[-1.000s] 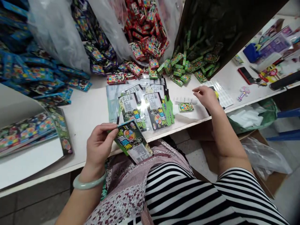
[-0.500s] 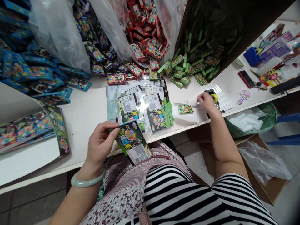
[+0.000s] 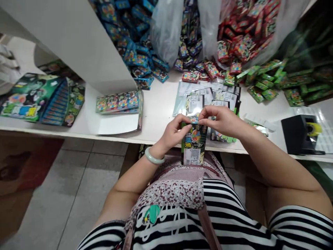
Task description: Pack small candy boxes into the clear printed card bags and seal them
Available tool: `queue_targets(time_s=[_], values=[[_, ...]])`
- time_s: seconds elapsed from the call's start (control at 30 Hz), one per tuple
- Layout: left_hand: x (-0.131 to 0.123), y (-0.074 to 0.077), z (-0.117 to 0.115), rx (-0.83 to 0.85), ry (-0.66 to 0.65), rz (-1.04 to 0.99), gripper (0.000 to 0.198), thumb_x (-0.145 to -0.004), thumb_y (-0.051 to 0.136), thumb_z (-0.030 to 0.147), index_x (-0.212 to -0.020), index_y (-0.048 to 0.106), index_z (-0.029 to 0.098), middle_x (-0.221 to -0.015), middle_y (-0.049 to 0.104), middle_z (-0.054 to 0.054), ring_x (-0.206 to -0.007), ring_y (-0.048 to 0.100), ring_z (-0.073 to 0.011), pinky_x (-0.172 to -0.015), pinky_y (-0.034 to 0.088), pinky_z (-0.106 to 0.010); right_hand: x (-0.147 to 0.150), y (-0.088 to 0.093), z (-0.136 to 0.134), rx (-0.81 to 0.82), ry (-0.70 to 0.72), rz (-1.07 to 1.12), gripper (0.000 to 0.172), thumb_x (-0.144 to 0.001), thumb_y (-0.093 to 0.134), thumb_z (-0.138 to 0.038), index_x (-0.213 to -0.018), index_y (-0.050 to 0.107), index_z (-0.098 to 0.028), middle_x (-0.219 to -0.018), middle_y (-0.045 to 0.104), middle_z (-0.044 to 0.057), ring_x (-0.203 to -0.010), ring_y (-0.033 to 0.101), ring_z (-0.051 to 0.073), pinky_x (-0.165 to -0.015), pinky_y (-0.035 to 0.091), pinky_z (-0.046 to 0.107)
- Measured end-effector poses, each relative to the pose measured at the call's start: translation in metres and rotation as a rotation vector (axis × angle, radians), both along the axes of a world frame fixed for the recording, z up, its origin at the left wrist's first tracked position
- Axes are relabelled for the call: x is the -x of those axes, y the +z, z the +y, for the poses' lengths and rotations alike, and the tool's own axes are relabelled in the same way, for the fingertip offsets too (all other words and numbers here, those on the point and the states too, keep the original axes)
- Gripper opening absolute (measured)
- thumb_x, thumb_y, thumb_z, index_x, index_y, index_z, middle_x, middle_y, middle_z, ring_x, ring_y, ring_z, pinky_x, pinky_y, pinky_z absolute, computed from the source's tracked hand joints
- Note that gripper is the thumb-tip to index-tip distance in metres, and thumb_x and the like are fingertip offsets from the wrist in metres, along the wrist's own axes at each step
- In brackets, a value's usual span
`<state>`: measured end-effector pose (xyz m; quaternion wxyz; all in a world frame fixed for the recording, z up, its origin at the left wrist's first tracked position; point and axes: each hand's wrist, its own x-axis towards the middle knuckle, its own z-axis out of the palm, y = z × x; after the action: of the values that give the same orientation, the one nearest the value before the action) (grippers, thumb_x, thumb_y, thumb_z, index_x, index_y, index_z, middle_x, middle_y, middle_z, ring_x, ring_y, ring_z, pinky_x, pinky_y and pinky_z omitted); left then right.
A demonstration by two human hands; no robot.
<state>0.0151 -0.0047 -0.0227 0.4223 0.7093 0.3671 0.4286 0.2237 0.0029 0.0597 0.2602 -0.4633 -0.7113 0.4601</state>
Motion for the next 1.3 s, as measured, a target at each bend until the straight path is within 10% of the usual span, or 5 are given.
queue_targets(time_s=[0.57,0.73,0.93,1.2,1.3], values=[[-0.008,0.000,0.005,0.056,0.049,-0.027,0.015,-0.086,0.069,0.026,-0.085,0.055,0.022,-0.084,0.061,0.000,-0.081,0.059,-0.0151,-0.078,0.050,-0.033,0.010,-0.021,0.031,0.104,0.026,-0.176,0.017,-0.079,0.075,-0.035,-0.080,0.063,-0.023,-0.072,0.064,0.000,-0.070,0.058,0.017,-0.067,0.045,0.033],[-0.003,-0.009,-0.003,0.145,0.049,-0.101,0.023,-0.085,0.071,0.033,-0.099,0.056,0.023,-0.097,0.064,-0.003,-0.089,0.063,-0.0168,-0.080,0.055,-0.034,0.006,-0.039,0.038,0.462,0.078,-0.013,0.025,-0.073,0.075,-0.039,-0.089,0.062,-0.025,-0.074,0.064,-0.001,-0.066,0.057,0.016,-0.058,0.046,0.029],[0.025,-0.012,-0.033,0.309,-0.241,-0.159,0.043,-0.091,0.062,0.055,-0.116,0.061,0.020,-0.104,0.072,-0.010,-0.097,0.071,-0.0237,-0.083,0.062,-0.042,-0.002,-0.039,0.034,0.735,0.039,0.111,0.029,-0.064,0.080,-0.042,-0.082,0.068,-0.022,-0.083,0.070,0.003,-0.070,0.063,0.017,-0.059,0.050,0.028],[0.165,0.056,0.009,-0.320,0.767,0.212,0.035,-0.095,0.063,0.046,-0.121,0.054,0.025,-0.119,0.068,-0.003,-0.111,0.066,-0.0180,-0.103,0.053,-0.040,-0.033,-0.041,0.045,0.356,-0.231,0.081,0.036,-0.060,0.083,-0.056,-0.082,0.071,-0.031,-0.085,0.069,0.003,-0.081,0.064,0.023,-0.069,0.052,0.038],[0.205,0.047,0.055,-0.292,0.781,0.452,0.026,-0.091,0.065,0.026,-0.115,0.059,0.018,-0.122,0.068,-0.003,-0.119,0.061,-0.0149,-0.113,0.043,-0.039,-0.035,-0.051,0.046,0.305,-0.250,0.012,0.037,-0.060,0.079,-0.059,-0.082,0.069,-0.031,-0.084,0.070,0.004,-0.079,0.064,0.025,-0.072,0.052,0.042]])
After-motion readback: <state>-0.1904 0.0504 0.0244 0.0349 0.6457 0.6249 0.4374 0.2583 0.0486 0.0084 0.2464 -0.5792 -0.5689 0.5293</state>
